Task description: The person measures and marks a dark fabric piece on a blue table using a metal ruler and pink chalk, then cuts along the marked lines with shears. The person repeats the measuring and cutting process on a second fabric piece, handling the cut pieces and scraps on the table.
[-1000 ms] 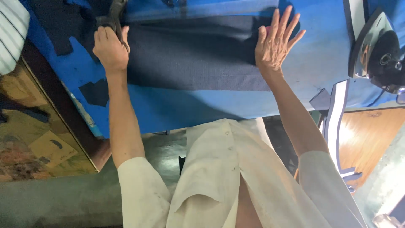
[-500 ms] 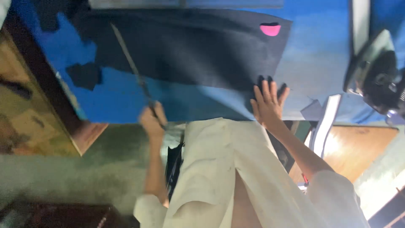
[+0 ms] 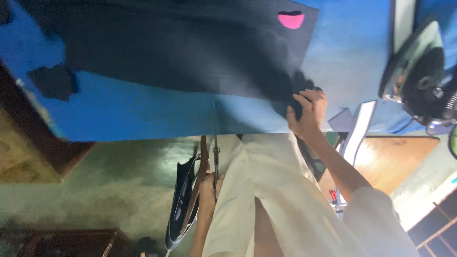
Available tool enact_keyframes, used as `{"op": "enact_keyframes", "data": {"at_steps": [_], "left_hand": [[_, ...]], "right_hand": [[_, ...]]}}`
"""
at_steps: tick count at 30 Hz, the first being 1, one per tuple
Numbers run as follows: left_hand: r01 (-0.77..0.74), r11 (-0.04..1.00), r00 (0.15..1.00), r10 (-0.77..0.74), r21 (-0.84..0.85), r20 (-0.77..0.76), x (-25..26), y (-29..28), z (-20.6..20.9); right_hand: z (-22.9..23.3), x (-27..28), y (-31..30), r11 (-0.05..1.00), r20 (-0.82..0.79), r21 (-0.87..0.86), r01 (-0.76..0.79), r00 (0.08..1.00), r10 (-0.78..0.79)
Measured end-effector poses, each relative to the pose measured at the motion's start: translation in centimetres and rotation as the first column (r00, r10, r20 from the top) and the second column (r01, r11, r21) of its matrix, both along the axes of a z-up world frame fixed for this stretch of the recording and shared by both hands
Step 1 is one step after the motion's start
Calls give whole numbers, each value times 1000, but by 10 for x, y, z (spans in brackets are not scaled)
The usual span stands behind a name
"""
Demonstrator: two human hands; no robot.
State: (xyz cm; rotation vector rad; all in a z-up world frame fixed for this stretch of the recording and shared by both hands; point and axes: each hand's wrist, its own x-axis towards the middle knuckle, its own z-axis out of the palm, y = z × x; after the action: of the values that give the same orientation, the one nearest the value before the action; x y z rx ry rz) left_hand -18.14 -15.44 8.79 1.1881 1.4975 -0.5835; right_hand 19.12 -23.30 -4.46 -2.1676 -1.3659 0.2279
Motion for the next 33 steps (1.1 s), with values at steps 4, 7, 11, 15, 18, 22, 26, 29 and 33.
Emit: {"op": "enact_keyframes", "data": {"at_steps": [4,7,11,15,18,22,26,29,33], "left_hand": [[5,994,994,-17,-108,-105,-13,-30,-31],[-66,972,981,23,-225,-193,4,-30,-33],[-193,973,980,183,-126,-84,17,-35,-31],[-237,968,970,232,-85,-69,-6,-74,-69],[-190,980,978,185,-51,-92,14,-66,-63],[-272,960,961,267,66,77,43,-46,-41],[-271,952,956,249,144,156,63,-36,-28],[-250,954,960,223,164,168,65,-41,-37],[-288,941,944,246,180,221,65,-46,-49]], "right_hand": [[8,10,16,1000,70,-7,29,997,-29],[8,11,16,1000,95,-7,-2,995,3],[-23,0,8,1000,111,5,-12,994,12],[-38,-2,-1,1000,77,-4,-11,997,11],[-31,-4,4,1000,55,-7,-5,998,6],[-11,-7,18,999,17,-36,7,1000,-6],[-5,-11,28,998,3,5,55,999,-55],[-12,-8,21,999,8,-17,38,999,-37],[-11,-6,25,998,25,-41,44,999,-43]]}}
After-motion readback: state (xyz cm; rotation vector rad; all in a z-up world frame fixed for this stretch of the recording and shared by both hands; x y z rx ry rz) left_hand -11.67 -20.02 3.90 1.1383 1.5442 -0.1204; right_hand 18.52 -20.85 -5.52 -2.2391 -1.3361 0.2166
